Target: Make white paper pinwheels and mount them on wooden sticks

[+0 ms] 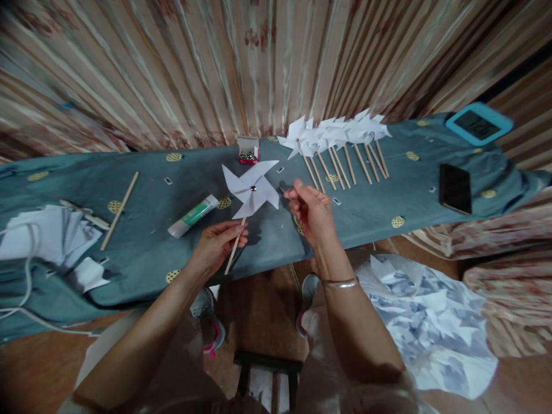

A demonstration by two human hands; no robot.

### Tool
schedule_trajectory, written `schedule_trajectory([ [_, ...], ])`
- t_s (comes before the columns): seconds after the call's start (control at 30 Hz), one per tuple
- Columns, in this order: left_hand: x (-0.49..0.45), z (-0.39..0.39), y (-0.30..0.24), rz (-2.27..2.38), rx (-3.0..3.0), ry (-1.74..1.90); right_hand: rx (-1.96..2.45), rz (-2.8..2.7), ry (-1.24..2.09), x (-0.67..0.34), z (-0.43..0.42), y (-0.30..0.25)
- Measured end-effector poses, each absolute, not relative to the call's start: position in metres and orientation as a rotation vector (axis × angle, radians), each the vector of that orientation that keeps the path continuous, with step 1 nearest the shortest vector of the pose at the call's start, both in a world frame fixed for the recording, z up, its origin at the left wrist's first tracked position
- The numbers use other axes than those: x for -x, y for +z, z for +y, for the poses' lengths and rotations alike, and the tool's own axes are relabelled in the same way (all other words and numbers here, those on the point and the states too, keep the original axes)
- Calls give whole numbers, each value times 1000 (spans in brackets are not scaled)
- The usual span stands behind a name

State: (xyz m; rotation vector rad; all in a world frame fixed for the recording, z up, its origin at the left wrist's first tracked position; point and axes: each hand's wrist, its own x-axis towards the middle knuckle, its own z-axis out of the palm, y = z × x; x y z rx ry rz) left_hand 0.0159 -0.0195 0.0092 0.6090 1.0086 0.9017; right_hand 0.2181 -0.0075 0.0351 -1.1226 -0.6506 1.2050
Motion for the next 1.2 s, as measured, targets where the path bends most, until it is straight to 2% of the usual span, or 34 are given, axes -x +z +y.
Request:
schedule_trajectory([
  [0.13,-14,-20,9,1017,-633,854,1169,-686,1039,-215,-5,28],
  [0.4,-15,-22,9,1000,-644,824,1155,-731,1225,-202,-9,26],
  [1.2,-16,-21,10,1026,-658,854,1144,-602,1366,-194,-10,33],
])
